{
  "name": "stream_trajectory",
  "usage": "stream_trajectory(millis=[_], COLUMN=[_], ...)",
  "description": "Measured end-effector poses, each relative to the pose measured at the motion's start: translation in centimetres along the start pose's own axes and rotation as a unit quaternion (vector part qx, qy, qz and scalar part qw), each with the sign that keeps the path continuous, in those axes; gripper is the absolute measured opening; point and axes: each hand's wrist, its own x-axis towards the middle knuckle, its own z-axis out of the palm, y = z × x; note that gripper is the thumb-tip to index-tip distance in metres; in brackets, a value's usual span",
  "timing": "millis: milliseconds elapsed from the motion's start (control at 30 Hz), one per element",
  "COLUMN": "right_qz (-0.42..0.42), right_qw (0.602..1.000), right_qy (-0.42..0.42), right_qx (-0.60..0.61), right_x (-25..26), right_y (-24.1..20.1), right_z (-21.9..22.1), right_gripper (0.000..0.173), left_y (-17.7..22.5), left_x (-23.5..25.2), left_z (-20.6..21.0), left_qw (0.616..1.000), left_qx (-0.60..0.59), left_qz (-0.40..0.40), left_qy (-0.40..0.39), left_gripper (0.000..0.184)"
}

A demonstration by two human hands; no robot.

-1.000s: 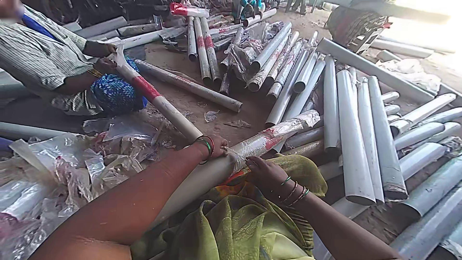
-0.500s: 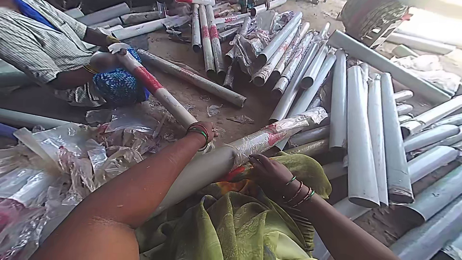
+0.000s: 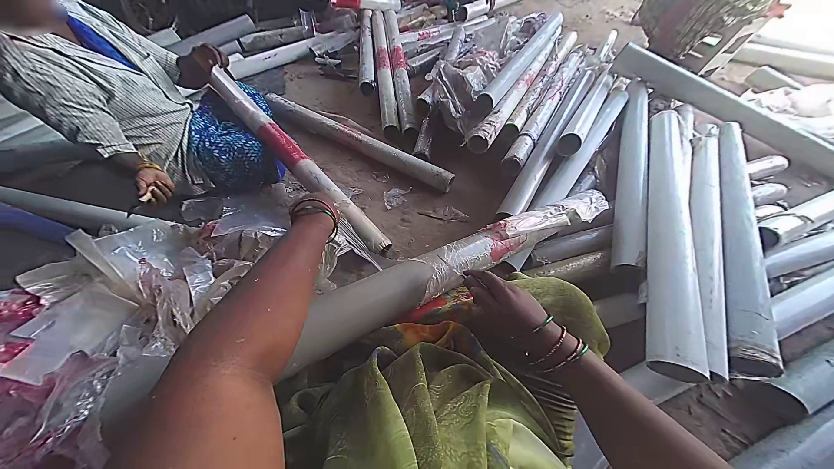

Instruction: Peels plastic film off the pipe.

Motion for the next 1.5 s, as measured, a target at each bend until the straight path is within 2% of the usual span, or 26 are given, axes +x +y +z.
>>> stream_trajectory(millis=[200,300,467,567,667,767,900,1033,1167,1233,1333,1400,1433,1500], right_qz=[-0.02,-0.049,-0.075,-0.06,-0.093,-0.128,-0.138,-0.142,-0.137,-0.129,-0.124,-0.121,-0.124,-0.127], right_qw=[1.0,0.999,0.997,0.997,0.995,0.988,0.984,0.983,0.983,0.985,0.986,0.986,0.985,0.983], right_qy=[-0.006,0.002,0.006,-0.036,0.007,0.066,0.097,0.108,0.115,0.108,0.111,0.11,0.116,0.129], right_qx=[0.013,0.012,0.024,0.032,0.036,0.048,0.047,0.039,0.033,0.027,0.021,0.018,0.016,0.022], right_x=[0.4,0.6,1.7,2.9,3.8,4.6,4.6,4.3,4.3,4.1,4.2,4.3,4.4,4.5], right_y=[0.0,-0.7,-1.5,-1.8,-1.9,-0.9,0.4,-0.4,-0.5,-0.8,-1.0,-0.8,-0.6,-0.3], right_z=[0.4,1.0,2.5,3.4,5.2,6.8,7.6,7.7,7.8,7.7,7.7,7.8,7.9,8.3], right_gripper=[0.046,0.047,0.045,0.046,0.046,0.051,0.058,0.057,0.056,0.056,0.055,0.055,0.055,0.052], left_y=[-2.8,-5.4,-17.0,-18.8,-18.9,-18.1,-17.9,-19.5,-24.2,-27.1,-32.0,-35.1,-36.7,-39.7], left_x=[2.0,2.7,2.6,0.3,-0.1,0.6,0.8,-2.0,-4.9,-6.5,-9.3,-10.7,-11.2,-11.7], left_z=[-1.2,-2.2,-4.7,-6.2,-7.2,-8.5,-11.1,-13.6,-14.2,-13.3,-11.8,-10.6,-9.6,-7.7], left_qw=[0.995,0.985,0.91,0.875,0.899,0.847,0.846,0.86,0.835,0.818,0.861,0.868,0.845,0.751], left_qx=[-0.023,-0.072,-0.228,-0.296,-0.288,-0.399,-0.448,-0.416,-0.401,-0.386,-0.239,-0.185,-0.223,-0.366], left_qz=[-0.042,-0.085,-0.195,-0.249,-0.201,-0.183,-0.07,-0.032,-0.038,-0.082,-0.185,-0.236,-0.253,-0.269], left_qy=[0.083,0.134,0.286,0.292,0.26,0.299,0.279,0.295,0.375,0.42,0.409,0.395,0.414,0.48], left_gripper=[0.042,0.044,0.057,0.06,0.048,0.045,0.035,0.033,0.04,0.042,0.036,0.031,0.033,0.047])
